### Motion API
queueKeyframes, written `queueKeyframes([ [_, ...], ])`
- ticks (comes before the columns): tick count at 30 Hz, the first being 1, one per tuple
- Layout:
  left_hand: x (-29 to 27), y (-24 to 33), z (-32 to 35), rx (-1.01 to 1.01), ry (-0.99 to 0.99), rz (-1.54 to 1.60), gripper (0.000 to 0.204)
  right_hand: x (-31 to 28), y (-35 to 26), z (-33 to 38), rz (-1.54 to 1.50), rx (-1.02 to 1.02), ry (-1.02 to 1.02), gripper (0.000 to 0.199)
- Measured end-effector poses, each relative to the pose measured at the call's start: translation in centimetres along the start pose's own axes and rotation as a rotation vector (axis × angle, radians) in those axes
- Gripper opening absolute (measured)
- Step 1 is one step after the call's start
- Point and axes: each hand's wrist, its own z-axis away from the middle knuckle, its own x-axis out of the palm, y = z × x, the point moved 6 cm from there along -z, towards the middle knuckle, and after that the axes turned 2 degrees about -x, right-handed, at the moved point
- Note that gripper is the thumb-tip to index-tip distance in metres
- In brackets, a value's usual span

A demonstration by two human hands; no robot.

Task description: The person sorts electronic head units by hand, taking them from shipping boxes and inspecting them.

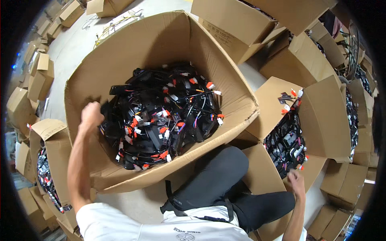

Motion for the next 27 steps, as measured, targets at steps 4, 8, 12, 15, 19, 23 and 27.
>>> queueKeyframes([
  [4, -14.4, 8.5, 6.1, 0.336, 0.435, 0.309, 0.039, 1.0, -19.4, -1.1, -0.087, -0.275, 0.103, 0.035],
  [8, -23.0, 18.3, 14.3, 0.861, 0.967, 0.439, 0.043, 7.1, -36.8, 0.2, -0.462, -0.612, -0.233, 0.049],
  [12, -23.9, 26.3, 20.5, 1.222, 1.219, 0.379, 0.033, 10.7, -47.1, 2.5, -0.983, -0.554, -0.462, 0.053],
  [15, -24.4, 27.6, 20.6, 1.358, 1.222, 0.451, 0.033, 8.8, -45.0, 0.9, -1.113, -0.457, -0.343, 0.032],
  [19, -22.1, 28.2, 14.4, 1.191, 1.044, 0.955, 0.033, 3.4, -36.8, 1.7, -1.395, -0.443, 0.122, 0.027],
  [23, -9.3, 35.8, 7.7, 1.240, 0.556, 0.690, 0.017, -1.8, -26.3, 4.2, -1.540, -0.432, 0.463, 0.027],
  [27, 0.1, 45.3, 5.5, 1.470, 0.666, 0.113, 0.012, -3.1, -17.3, 8.2, -1.601, -0.441, 0.398, 0.029],
])
